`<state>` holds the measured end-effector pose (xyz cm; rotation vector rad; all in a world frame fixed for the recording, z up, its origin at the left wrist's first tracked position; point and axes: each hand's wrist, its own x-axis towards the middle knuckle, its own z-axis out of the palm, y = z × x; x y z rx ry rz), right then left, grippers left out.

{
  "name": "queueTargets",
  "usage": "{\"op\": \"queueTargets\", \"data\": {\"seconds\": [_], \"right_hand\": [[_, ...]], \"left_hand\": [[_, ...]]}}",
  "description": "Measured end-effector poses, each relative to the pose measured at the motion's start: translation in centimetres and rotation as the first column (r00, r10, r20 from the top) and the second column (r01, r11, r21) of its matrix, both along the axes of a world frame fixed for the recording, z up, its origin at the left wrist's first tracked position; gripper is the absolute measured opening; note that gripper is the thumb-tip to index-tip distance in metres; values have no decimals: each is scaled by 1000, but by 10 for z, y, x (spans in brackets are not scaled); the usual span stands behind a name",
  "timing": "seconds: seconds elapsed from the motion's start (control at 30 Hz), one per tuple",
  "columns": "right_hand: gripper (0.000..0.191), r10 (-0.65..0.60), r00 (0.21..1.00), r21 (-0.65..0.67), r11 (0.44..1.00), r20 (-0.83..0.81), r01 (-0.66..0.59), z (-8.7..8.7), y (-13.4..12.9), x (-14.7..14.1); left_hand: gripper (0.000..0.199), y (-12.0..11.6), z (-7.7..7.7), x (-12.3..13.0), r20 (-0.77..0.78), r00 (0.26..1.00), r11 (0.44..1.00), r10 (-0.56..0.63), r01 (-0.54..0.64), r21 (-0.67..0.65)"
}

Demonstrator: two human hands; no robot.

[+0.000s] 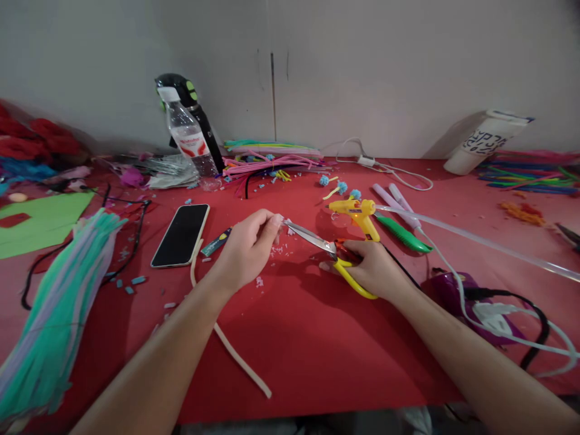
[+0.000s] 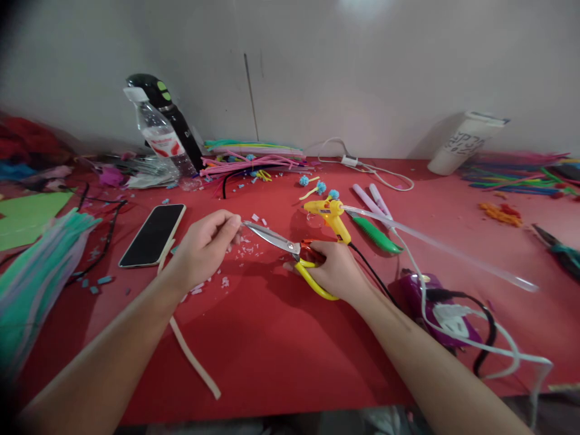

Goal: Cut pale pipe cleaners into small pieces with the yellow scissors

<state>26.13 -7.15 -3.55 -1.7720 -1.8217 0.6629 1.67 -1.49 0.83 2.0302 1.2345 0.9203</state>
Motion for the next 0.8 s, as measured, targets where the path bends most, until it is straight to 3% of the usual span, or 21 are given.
{"op": "queueTargets", "data": {"seconds": [0.8], "right_hand": [[49,-10,1000,-41,999,-8,9,1,0,0]], "left_hand": [[35,0,3,-1,14,1000,1000,25,-24,-11]]}}
